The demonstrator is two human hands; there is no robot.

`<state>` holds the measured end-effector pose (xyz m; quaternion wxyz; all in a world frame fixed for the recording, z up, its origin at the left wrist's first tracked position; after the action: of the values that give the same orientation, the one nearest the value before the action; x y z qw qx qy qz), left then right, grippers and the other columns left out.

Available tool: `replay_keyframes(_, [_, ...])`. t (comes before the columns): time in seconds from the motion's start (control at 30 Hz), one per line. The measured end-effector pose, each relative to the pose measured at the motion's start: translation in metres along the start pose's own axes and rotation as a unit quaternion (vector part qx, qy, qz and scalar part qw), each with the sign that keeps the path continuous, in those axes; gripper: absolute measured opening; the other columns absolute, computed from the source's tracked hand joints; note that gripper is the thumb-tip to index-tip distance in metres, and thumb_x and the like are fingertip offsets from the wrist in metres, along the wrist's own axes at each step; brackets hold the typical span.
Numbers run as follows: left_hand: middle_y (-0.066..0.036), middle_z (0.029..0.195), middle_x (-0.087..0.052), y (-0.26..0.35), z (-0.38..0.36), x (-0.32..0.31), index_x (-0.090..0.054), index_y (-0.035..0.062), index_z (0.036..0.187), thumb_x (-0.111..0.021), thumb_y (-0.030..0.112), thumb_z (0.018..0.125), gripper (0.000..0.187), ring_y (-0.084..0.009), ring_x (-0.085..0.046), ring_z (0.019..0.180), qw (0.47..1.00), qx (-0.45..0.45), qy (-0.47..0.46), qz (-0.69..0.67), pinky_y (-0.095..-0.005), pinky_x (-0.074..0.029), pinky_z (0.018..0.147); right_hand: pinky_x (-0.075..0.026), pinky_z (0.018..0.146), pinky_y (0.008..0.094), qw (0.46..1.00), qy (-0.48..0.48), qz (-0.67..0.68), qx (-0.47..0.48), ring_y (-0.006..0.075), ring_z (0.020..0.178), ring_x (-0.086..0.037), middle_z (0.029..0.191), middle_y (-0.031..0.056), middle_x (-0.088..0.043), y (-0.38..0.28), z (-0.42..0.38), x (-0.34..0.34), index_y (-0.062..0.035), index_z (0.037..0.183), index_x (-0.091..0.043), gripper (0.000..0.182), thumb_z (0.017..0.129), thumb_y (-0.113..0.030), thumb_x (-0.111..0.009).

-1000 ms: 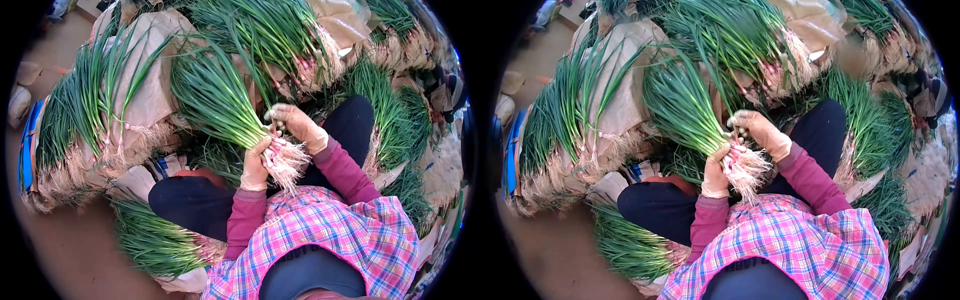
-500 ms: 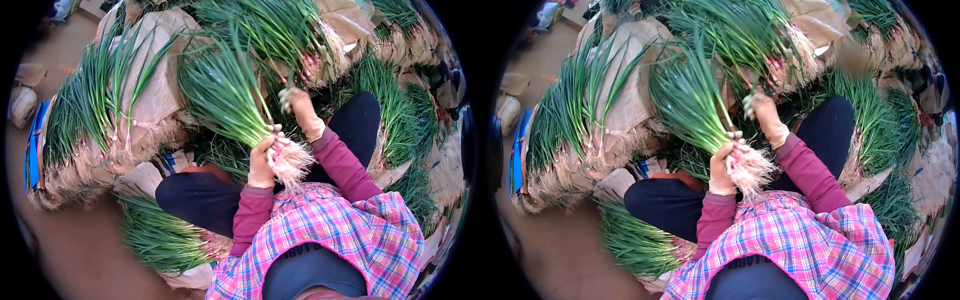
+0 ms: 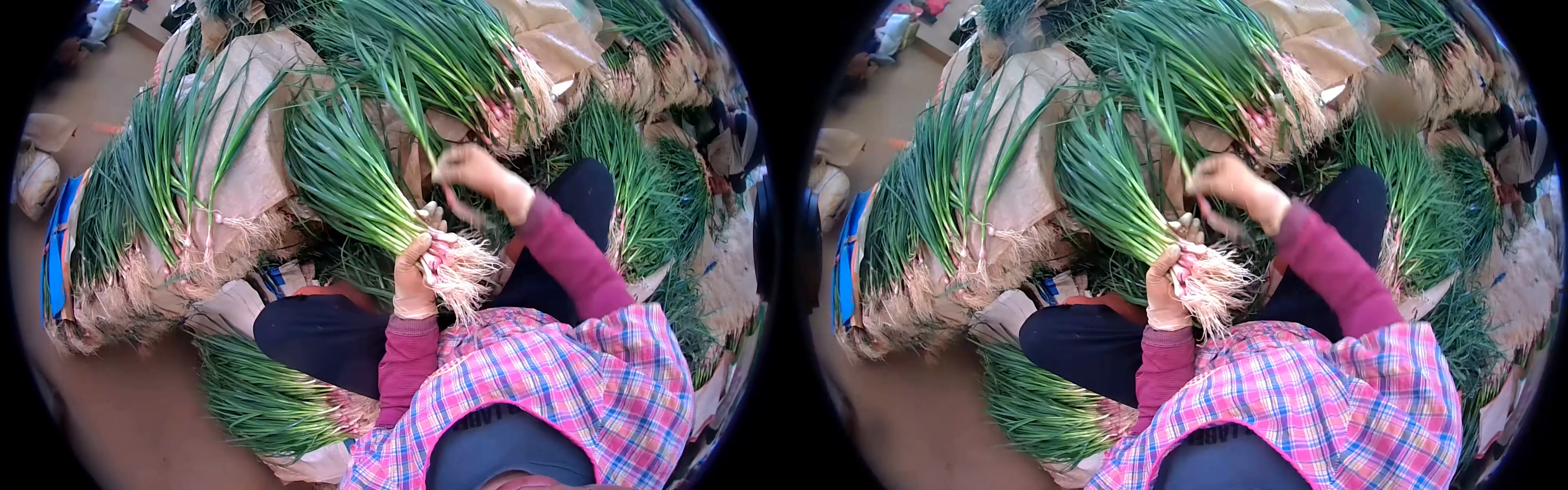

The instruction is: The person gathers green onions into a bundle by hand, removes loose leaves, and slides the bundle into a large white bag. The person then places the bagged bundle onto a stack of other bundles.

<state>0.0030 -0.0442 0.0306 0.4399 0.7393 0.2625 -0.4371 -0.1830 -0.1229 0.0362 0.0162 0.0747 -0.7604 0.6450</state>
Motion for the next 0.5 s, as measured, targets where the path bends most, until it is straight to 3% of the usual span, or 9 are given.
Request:
replay_keyframes(0.03, [-0.019,0.126,-0.055,-0.004,0.003,0.003,-0.047,-0.0007,0.129,-0.06,0.001,0.083,0.048,-0.0305,-0.054,0.12,0.998,0.041,-0.031,-0.029,-0.0441,-0.042,0.106,-0.047,0.066,0.0244,0.993,-0.049,0.097,-0.043,0.0078,0.065,-0.058,0.07,-0.0009,-0.063,0.002,-0.021,-0.014,-0.0038,0.087,-0.068,0.016,0.084,-0.019,-0.074])
replay_keyframes(0.07, [-0.019,0.126,-0.056,-0.007,0.004,0.002,-0.047,-0.0007,0.129,-0.06,0.001,0.083,0.048,-0.0299,-0.056,0.116,0.993,0.087,-0.061,-0.055,-0.0438,-0.045,0.103,-0.044,0.067,0.022,0.992,-0.037,0.105,-0.055,0.0067,0.066,-0.055,0.075,-0.0017,-0.064,0.005,-0.027,-0.025,-0.0037,0.096,-0.067,0.021,0.085,-0.021,-0.073])
replay_keyframes(0.1, [-0.019,0.123,-0.058,-0.01,0.004,0.003,-0.048,-0.0007,0.127,-0.06,0.001,0.083,0.047,-0.029,-0.062,0.106,0.998,0.064,-0.006,0.025,-0.0427,-0.051,0.094,-0.043,0.066,0.021,0.985,0.012,0.164,-0.058,0.0061,0.066,-0.054,0.076,-0.0022,-0.063,0.005,-0.025,-0.029,-0.0042,0.101,-0.065,0.024,0.085,-0.021,-0.073])
replay_keyframes(0.13, [-0.018,0.119,-0.06,-0.013,0.005,0.003,-0.049,-0.001,0.126,-0.06,0.002,0.083,0.045,-0.0291,-0.065,0.098,0.996,0.064,-0.007,0.061,-0.0418,-0.053,0.091,-0.041,0.065,0.0199,0.972,0.06,0.221,-0.057,0.0055,0.065,-0.052,0.078,-0.0026,-0.063,0.002,-0.022,-0.032,-0.0047,0.107,-0.063,0.028,0.085,-0.02,-0.073])
replay_keyframes(0.17, [-0.018,0.118,-0.061,-0.017,0.004,0.006,-0.049,-0.001,0.126,-0.059,0.002,0.083,0.044,-0.0293,-0.066,0.096,0.995,0.069,0.004,0.066,-0.042,-0.053,0.09,-0.038,0.06,0.0186,0.982,0.067,0.167,-0.05,0.0042,0.064,-0.05,0.081,-0.0038,-0.062,0.005,-0.011,-0.027,-0.0052,0.111,-0.059,0.032,0.085,-0.019,-0.072])
replay_keyframes(0.27, [-0.018,0.116,-0.062,-0.021,0.004,0.023,-0.05,-0.001,0.125,-0.058,0.002,0.083,0.043,-0.0296,-0.066,0.094,0.993,0.089,0.015,0.079,-0.0423,-0.054,0.089,-0.036,0.054,0.0185,0.974,0.061,0.213,-0.047,0.0034,0.063,-0.049,0.076,-0.0058,-0.059,0.001,-0.005,-0.041,-0.007,0.099,-0.059,0.02,0.085,-0.014,-0.071])
replay_keyframes(0.37, [-0.019,0.115,-0.062,-0.019,0.001,0.014,-0.051,-0.0011,0.125,-0.057,0.002,0.084,0.042,-0.0298,-0.067,0.093,0.994,0.086,0.018,0.061,-0.0426,-0.054,0.089,-0.04,0.053,0.0194,0.956,0.155,0.24,-0.063,0.0036,0.06,-0.049,0.071,-0.0035,-0.057,0.02,-0.008,-0.051,-0.0091,0.093,-0.059,0.013,0.086,-0.013,-0.07])
replay_keyframes(0.43, [-0.019,0.11,-0.063,-0.02,0.001,0.009,-0.051,-0.0011,0.124,-0.057,0.003,0.083,0.042,-0.0305,-0.067,0.092,0.996,0.078,0.029,0.028,-0.0435,-0.054,0.087,-0.042,0.051,0.0207,0.915,0.14,0.365,-0.097,0.0044,0.058,-0.048,0.069,-0.0028,-0.055,0.029,-0.018,-0.047,-0.0093,0.096,-0.058,0.007,0.091,-0.012,-0.063])
replay_keyframes(0.5, [-0.018,0.11,-0.063,-0.018,0.002,0.009,-0.051,-0.0008,0.124,-0.058,0.003,0.083,0.042,-0.0297,-0.066,0.092,0.997,0.079,0.009,0.003,-0.0433,-0.054,0.086,-0.046,0.053,0.0211,0.834,0.115,0.524,-0.126,0.0084,0.062,-0.052,0.079,0.0001,-0.057,0.039,-0.018,-0.051,-0.0059,0.1,-0.057,0.006,0.095,-0.008,-0.053])
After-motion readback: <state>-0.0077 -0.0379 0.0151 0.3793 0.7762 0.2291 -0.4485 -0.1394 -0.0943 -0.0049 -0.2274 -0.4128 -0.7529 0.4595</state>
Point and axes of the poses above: each hand's wrist, its own z-axis towards the middle knuckle, its own x-axis out of the back of the hand, y = z × x, the point moved 3 cm from there along z, towards the middle knuckle
